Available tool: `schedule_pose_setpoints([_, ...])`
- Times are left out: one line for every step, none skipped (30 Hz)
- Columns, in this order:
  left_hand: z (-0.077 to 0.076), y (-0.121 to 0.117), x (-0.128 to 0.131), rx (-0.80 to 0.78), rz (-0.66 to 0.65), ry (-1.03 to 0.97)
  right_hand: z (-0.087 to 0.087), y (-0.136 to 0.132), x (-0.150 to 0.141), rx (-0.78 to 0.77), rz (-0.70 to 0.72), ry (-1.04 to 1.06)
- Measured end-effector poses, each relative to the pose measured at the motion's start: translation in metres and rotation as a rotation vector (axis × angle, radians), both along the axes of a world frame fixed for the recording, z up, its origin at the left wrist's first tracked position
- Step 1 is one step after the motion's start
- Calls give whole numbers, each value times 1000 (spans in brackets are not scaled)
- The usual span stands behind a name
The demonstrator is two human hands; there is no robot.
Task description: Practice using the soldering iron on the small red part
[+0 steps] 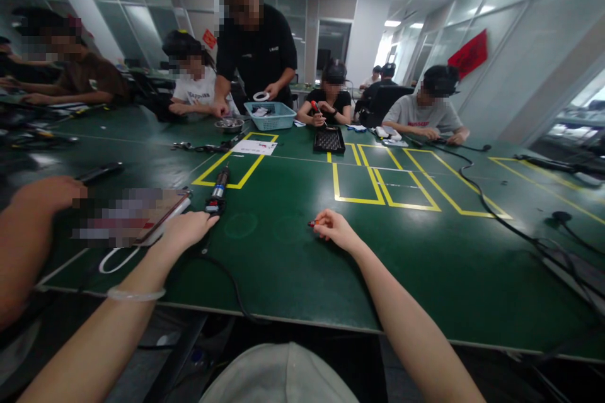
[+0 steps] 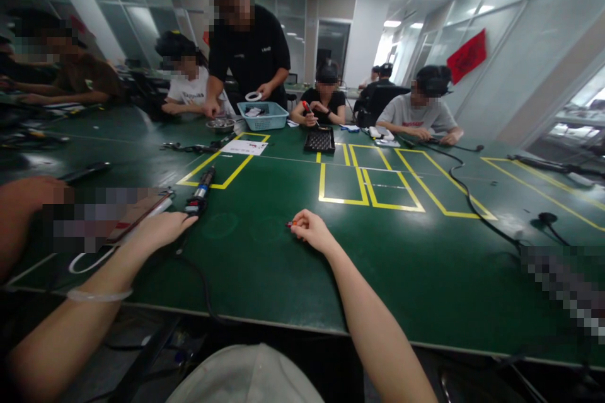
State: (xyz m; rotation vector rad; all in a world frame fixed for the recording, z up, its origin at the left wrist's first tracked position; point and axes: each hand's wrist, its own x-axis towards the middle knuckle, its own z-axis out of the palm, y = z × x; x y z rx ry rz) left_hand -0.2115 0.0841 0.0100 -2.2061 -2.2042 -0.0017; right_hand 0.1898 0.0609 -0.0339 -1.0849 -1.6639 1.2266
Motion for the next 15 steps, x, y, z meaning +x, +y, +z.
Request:
schedule_pose_setpoints([-1,1,10,4,-31,39,0,0,0,1,0,1])
schedule_pose_setpoints([-2,1,22,11,-52,84,0,0,0,2,1,1])
schedule_pose_setpoints([-2,1,34,15,-62,125,0,0,0,2,3,2])
schedule_pose_setpoints([-1,0,46,33,-84,142,-1,1,1,2,3,2])
schedule_pose_setpoints([-1,-1,58,49,-103,148,-1,1,1,5,2,2])
schedule_pose_setpoints([0,-2,70,60,-112,150,-2,2,2,12,-1,2])
schedule_pose_setpoints([-1,-4,81,72,-120,147,-3,3,2,25,-8,2])
schedule_pose_setpoints([-1,-7,91,81,-132,140,-4,4,2,43,-16,0])
schedule_pose_setpoints([-2,-9,101,92,-149,129,-4,5,3,65,-25,-3])
schedule_pose_setpoints([-4,-12,110,105,-171,116,-5,6,3,88,-34,-9])
schedule_pose_setpoints([-6,-15,118,115,-198,100,-5,7,4,107,-42,-15])
schedule_pose_setpoints([-8,-19,127,121,-226,83,-5,7,4,120,-49,-20])
schedule_pose_setpoints([-10,-22,136,126,-256,64,-5,8,4,126,-53,-25])
schedule_pose_setpoints([-11,-26,144,129,-284,46,-5,8,5,126,-53,-28])
schedule_pose_setpoints([-13,-29,153,131,-309,29,-5,8,5,123,-52,-29])
